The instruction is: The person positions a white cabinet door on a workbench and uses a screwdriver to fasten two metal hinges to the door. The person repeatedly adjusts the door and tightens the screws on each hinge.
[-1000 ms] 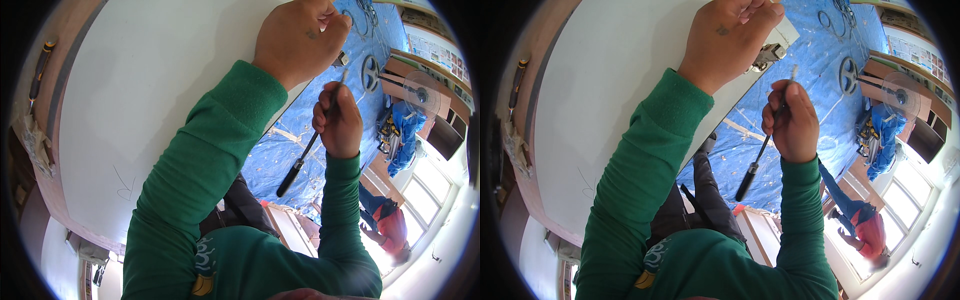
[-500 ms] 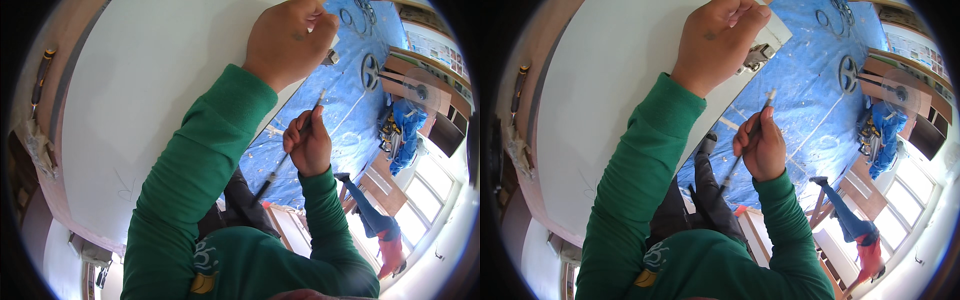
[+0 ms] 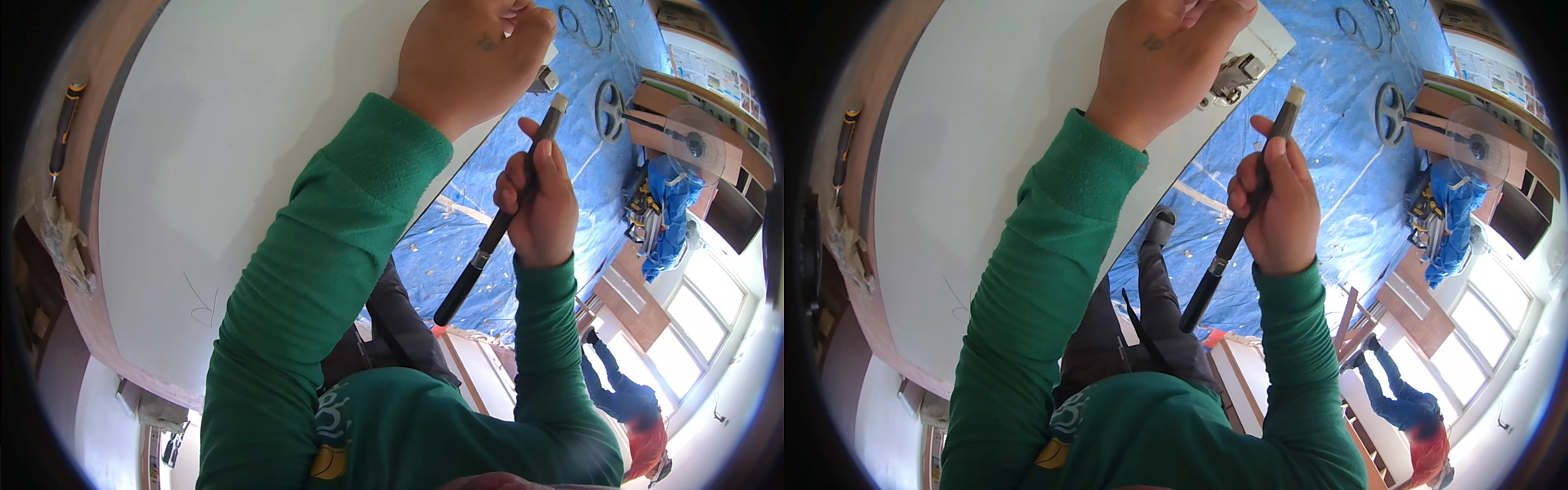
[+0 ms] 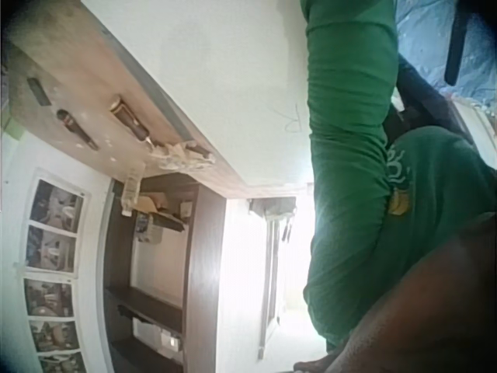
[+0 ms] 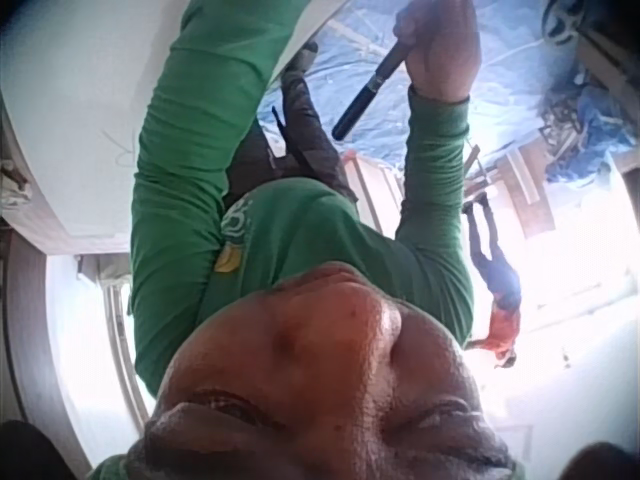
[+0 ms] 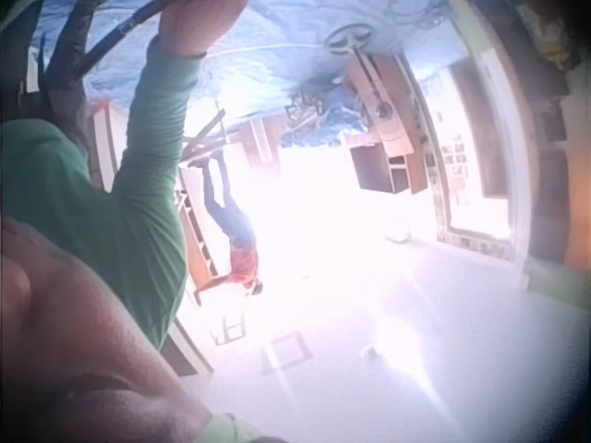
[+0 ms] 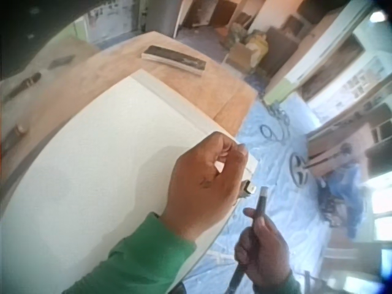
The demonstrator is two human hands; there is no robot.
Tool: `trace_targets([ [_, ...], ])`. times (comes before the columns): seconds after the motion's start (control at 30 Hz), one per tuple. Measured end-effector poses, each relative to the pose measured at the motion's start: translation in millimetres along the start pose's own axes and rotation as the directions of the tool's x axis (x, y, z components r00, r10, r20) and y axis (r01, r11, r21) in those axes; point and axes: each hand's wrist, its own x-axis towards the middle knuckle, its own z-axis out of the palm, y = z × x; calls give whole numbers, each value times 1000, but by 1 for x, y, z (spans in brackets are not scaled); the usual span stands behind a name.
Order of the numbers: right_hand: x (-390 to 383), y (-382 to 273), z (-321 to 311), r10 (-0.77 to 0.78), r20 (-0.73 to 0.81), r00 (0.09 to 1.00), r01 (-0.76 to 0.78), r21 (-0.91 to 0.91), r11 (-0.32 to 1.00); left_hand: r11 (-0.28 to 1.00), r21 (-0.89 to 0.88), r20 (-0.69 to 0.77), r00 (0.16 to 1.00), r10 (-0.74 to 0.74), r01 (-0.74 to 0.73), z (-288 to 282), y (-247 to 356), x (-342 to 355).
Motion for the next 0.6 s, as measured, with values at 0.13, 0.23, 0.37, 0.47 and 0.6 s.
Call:
trace_targets([
  [0.13,-6,-3,10,11,-19,1000,-8,168,986,973,81,-28,976,218,-215,-3,-19,2],
  [0.23,-22,44,-19,106,11,994,-107,74,992,988,54,-14,989,148,-148,-2,-6,0],
  [0.37,-20,19,-13,-3,-19,1000,5,104,995,989,51,-16,990,141,-140,-3,-11,0],
  [0.47,-29,18,2,-53,82,995,44,105,993,964,56,-53,963,264,-261,1,-28,6],
  [0.6,-39,47,-6,65,-78,995,-78,-166,983,992,-125,71,997,-12,21,2,1,-2],
])
